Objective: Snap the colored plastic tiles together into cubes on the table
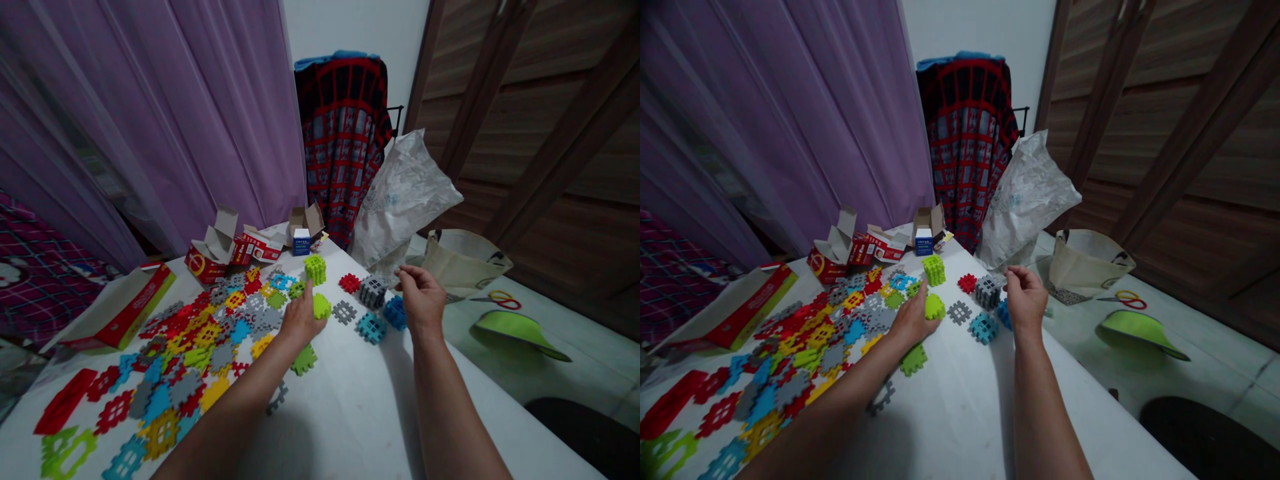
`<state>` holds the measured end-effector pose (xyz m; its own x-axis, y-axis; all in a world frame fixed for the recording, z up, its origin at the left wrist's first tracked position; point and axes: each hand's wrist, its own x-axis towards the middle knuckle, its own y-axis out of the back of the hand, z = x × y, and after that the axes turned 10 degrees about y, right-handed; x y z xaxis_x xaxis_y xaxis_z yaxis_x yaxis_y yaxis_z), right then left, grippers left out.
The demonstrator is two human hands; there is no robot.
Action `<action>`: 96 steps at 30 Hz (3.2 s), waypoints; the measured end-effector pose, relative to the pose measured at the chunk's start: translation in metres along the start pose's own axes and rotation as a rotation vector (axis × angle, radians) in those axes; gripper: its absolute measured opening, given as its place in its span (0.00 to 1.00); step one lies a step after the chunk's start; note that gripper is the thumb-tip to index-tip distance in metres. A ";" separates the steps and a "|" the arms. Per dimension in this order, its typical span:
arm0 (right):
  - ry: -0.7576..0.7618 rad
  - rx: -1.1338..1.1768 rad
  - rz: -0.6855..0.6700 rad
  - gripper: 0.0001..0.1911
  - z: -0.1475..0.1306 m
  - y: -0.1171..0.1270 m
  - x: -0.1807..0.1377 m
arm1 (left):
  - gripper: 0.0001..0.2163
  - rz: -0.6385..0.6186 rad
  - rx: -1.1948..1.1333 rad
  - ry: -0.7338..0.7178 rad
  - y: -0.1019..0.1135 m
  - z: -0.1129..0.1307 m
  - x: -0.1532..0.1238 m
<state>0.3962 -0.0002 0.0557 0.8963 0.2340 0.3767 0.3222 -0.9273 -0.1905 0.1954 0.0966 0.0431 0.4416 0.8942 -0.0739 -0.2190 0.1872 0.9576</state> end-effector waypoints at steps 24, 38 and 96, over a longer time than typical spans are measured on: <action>-0.013 0.009 0.005 0.14 0.005 0.000 0.002 | 0.34 0.021 -0.067 0.021 -0.014 0.045 0.047; -0.019 0.014 0.012 0.15 0.006 0.000 0.001 | 0.25 -0.015 -0.003 0.021 -0.019 0.043 0.053; 0.021 -0.124 -0.148 0.14 0.004 0.009 0.002 | 0.36 0.034 0.161 -0.002 0.007 -0.026 -0.011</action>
<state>0.4021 -0.0068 0.0510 0.8349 0.3656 0.4114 0.4090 -0.9123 -0.0193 0.1664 0.0987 0.0431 0.4380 0.8981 -0.0405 -0.0914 0.0893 0.9918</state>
